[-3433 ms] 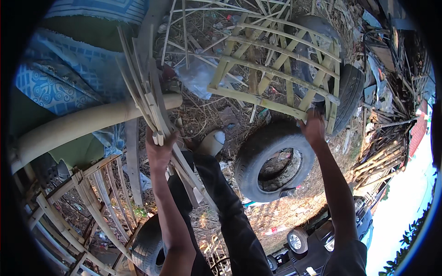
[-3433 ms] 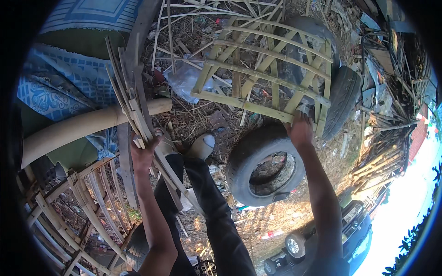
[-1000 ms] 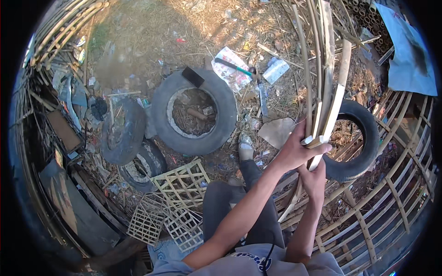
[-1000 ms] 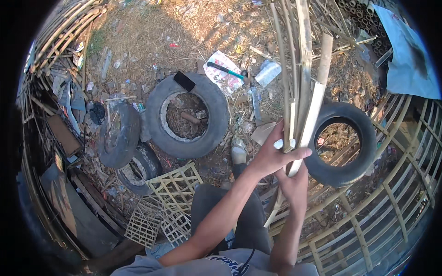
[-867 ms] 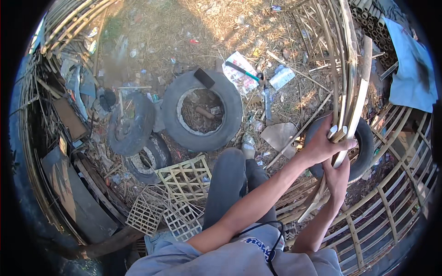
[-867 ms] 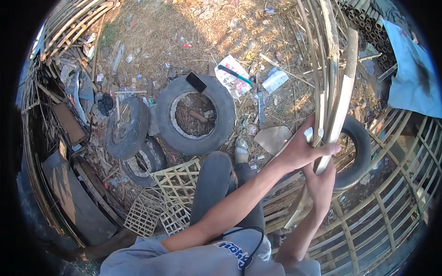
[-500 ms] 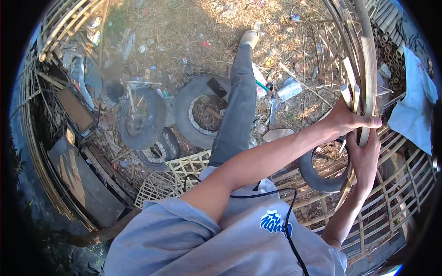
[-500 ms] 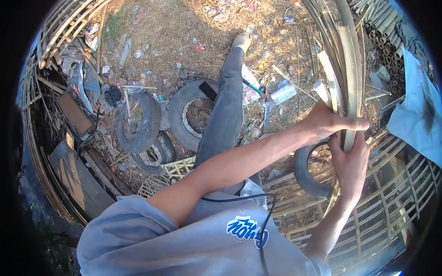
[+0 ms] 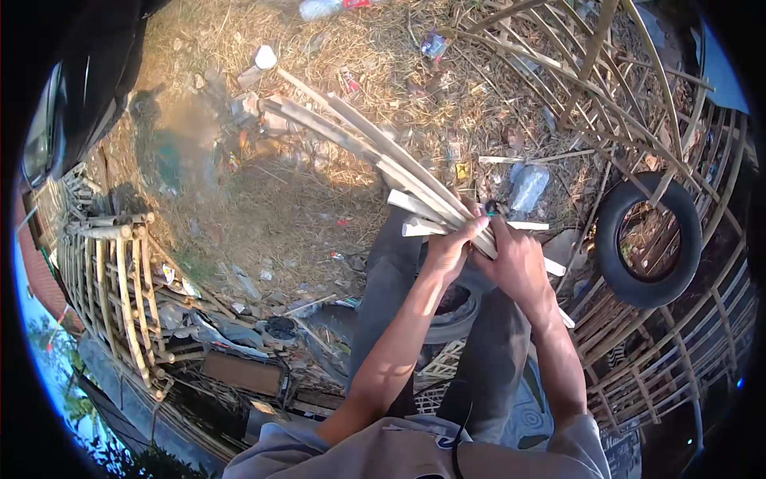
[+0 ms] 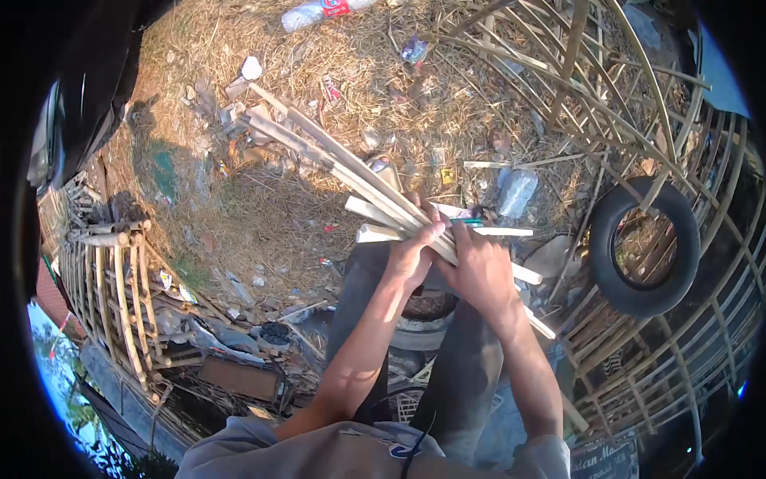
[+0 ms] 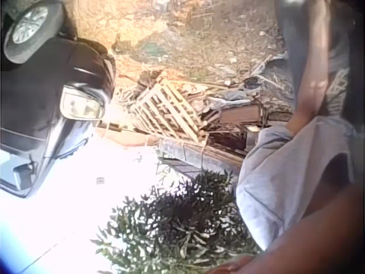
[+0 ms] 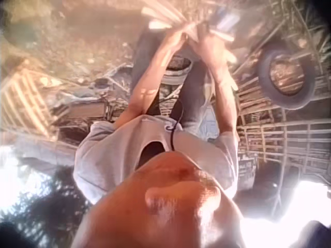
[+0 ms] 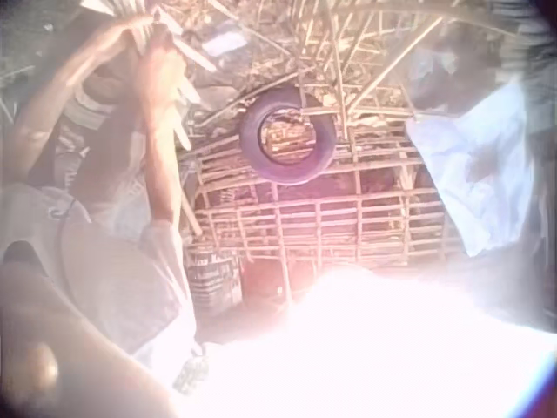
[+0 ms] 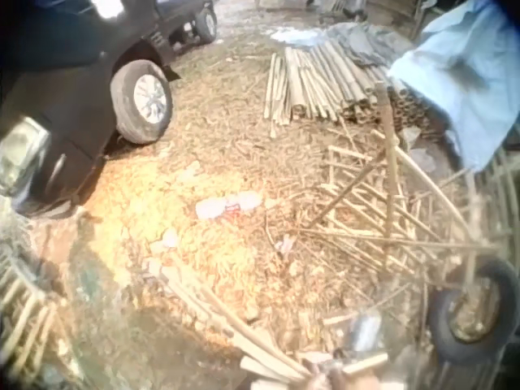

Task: The person assembles a bamboo lattice frame by hand, using a hammer to drive small pins or nails into joints and weaving thin bamboo strips through the structure.

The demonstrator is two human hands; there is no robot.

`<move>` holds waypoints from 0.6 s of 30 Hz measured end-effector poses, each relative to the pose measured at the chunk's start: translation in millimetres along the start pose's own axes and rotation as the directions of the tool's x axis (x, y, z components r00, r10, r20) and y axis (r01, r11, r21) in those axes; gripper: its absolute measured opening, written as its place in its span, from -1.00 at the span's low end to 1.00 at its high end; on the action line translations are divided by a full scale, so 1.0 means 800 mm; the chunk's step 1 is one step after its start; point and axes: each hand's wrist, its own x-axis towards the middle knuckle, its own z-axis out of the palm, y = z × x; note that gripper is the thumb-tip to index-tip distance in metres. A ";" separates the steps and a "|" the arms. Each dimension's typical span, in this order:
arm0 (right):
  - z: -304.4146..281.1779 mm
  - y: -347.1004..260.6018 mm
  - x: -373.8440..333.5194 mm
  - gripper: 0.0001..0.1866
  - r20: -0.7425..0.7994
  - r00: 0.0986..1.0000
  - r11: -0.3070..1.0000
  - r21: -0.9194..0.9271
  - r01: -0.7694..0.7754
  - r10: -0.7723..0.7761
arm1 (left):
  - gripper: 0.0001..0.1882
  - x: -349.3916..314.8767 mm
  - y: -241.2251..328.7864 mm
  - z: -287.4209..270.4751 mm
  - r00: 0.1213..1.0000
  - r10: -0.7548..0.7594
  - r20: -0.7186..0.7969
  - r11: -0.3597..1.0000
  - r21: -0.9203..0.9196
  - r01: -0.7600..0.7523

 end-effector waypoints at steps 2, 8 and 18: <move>-0.007 -0.004 0.025 -0.38 -0.031 0.998 0.998 0.019 0.063 -0.063 | -0.41 0.020 0.010 -0.011 0.998 0.024 -0.051 0.998 0.057 -0.021; -0.011 0.061 0.034 -0.50 -0.196 0.979 0.995 0.090 -0.048 0.065 | -0.64 0.070 -0.010 0.048 0.997 -0.073 -0.038 0.981 0.180 0.079; 0.044 0.143 0.042 -0.52 -0.412 0.888 0.942 0.331 -0.062 0.203 | -0.47 0.121 -0.072 0.062 0.941 -0.113 -0.318 0.917 0.331 0.222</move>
